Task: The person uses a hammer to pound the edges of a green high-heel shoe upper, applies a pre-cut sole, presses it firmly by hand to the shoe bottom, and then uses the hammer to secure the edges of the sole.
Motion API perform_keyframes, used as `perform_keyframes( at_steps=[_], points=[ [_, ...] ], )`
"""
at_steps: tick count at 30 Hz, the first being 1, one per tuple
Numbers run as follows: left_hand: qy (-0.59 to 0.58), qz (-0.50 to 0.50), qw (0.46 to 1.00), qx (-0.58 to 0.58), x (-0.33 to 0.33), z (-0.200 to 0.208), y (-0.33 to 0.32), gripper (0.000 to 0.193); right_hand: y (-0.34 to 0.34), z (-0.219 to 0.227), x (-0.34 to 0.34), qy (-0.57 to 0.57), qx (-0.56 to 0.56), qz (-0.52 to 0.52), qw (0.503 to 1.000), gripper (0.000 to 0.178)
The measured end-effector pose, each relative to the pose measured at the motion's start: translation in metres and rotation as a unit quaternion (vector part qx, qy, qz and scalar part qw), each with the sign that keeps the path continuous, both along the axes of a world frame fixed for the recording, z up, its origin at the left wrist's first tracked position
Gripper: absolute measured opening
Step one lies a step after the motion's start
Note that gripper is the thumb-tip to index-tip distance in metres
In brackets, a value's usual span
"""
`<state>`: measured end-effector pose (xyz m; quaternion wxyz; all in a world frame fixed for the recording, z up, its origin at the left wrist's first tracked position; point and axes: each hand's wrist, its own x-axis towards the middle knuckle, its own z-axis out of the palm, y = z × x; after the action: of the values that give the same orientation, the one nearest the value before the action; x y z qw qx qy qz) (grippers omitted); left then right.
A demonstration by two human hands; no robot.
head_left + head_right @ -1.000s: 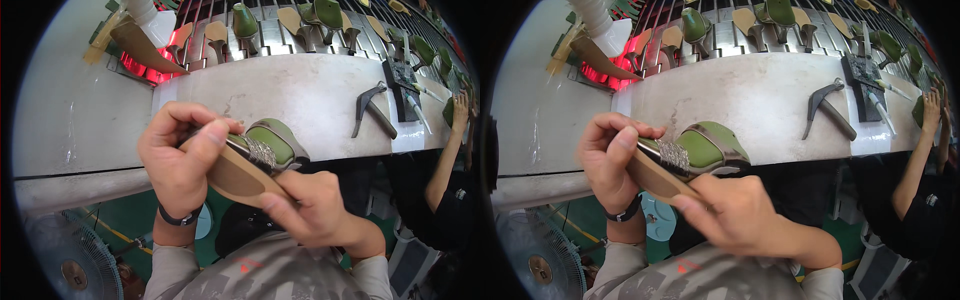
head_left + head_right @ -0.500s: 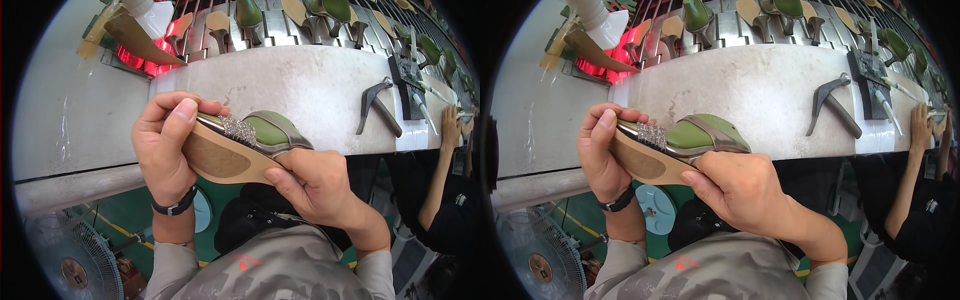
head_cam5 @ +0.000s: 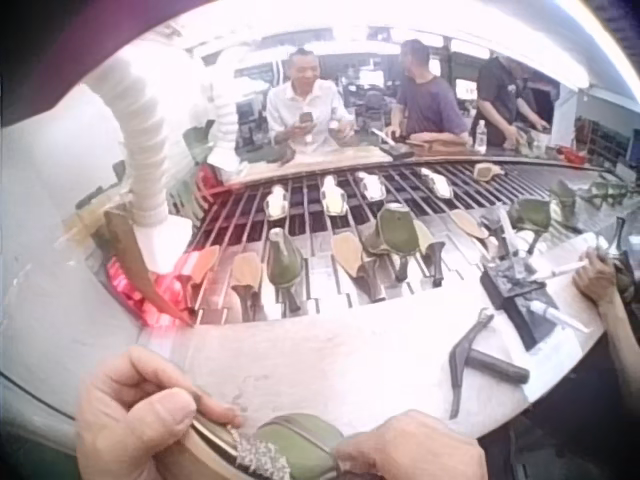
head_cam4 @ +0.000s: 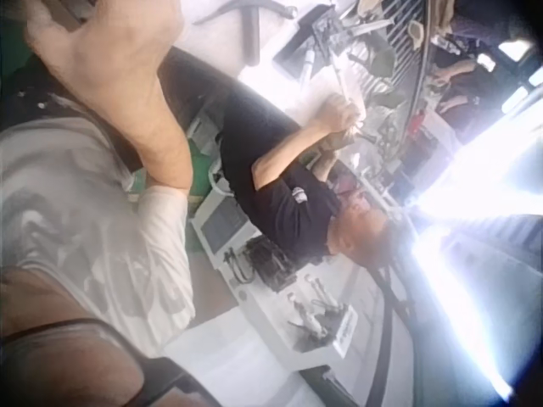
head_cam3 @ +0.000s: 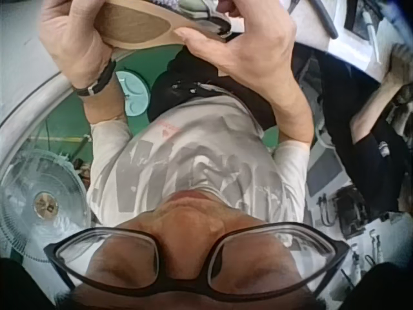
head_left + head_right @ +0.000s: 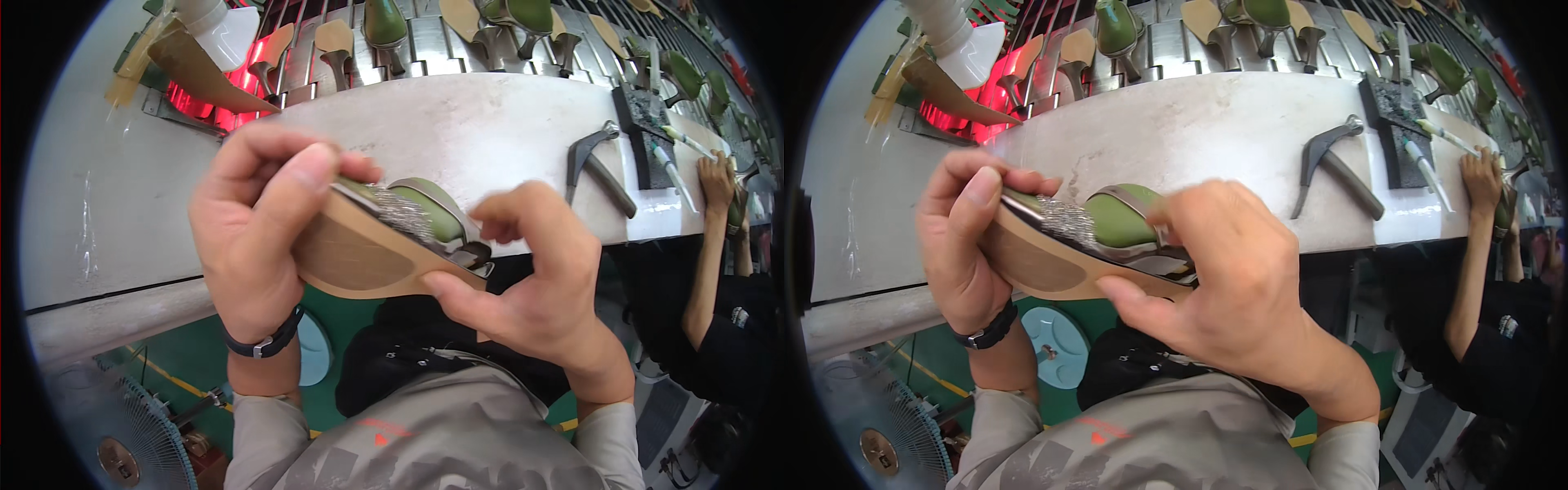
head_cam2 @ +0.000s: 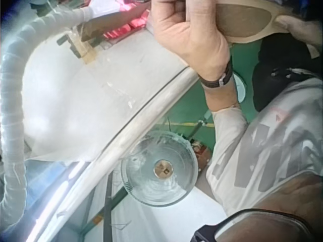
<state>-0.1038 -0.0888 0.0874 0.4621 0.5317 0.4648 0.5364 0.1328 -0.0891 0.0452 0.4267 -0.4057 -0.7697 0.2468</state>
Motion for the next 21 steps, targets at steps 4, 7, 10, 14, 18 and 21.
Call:
perform_keyframes(
  at_steps=[4, 7, 10, 14, 18, 21],
  points=[
    [-0.027, -0.173, 0.978, 0.116, 0.055, 0.01, 0.018, 0.05, 0.019, 0.031, 0.01, 0.089, -0.034, 0.101, 0.99, 0.08],
    [-0.135, -0.11, 0.982, 0.071, 0.064, -0.023, 0.052, 0.054, 0.024, 0.034, 0.036, 0.164, -0.153, 0.019, 0.974, 0.059],
    [-0.255, -0.087, 0.949, -0.165, 0.042, -0.085, 0.067, 0.066, 0.023, 0.005, 0.074, 0.347, -0.213, -0.082, 0.91, 0.039],
    [-0.115, 0.032, 0.992, -0.051, 0.065, -0.132, 0.039, 0.072, -0.032, -0.069, 0.073, 0.518, -0.359, -0.084, 0.772, 0.045],
    [-0.073, 0.015, 0.997, -0.004, 0.038, -0.116, 0.088, 0.083, -0.055, -0.072, 0.061, 0.304, -0.393, -0.062, 0.866, 0.044],
    [-0.019, -0.139, 0.987, 0.078, 0.039, -0.103, 0.107, 0.089, -0.031, -0.053, 0.051, 0.053, -0.203, -0.067, 0.975, 0.053]
  ],
)
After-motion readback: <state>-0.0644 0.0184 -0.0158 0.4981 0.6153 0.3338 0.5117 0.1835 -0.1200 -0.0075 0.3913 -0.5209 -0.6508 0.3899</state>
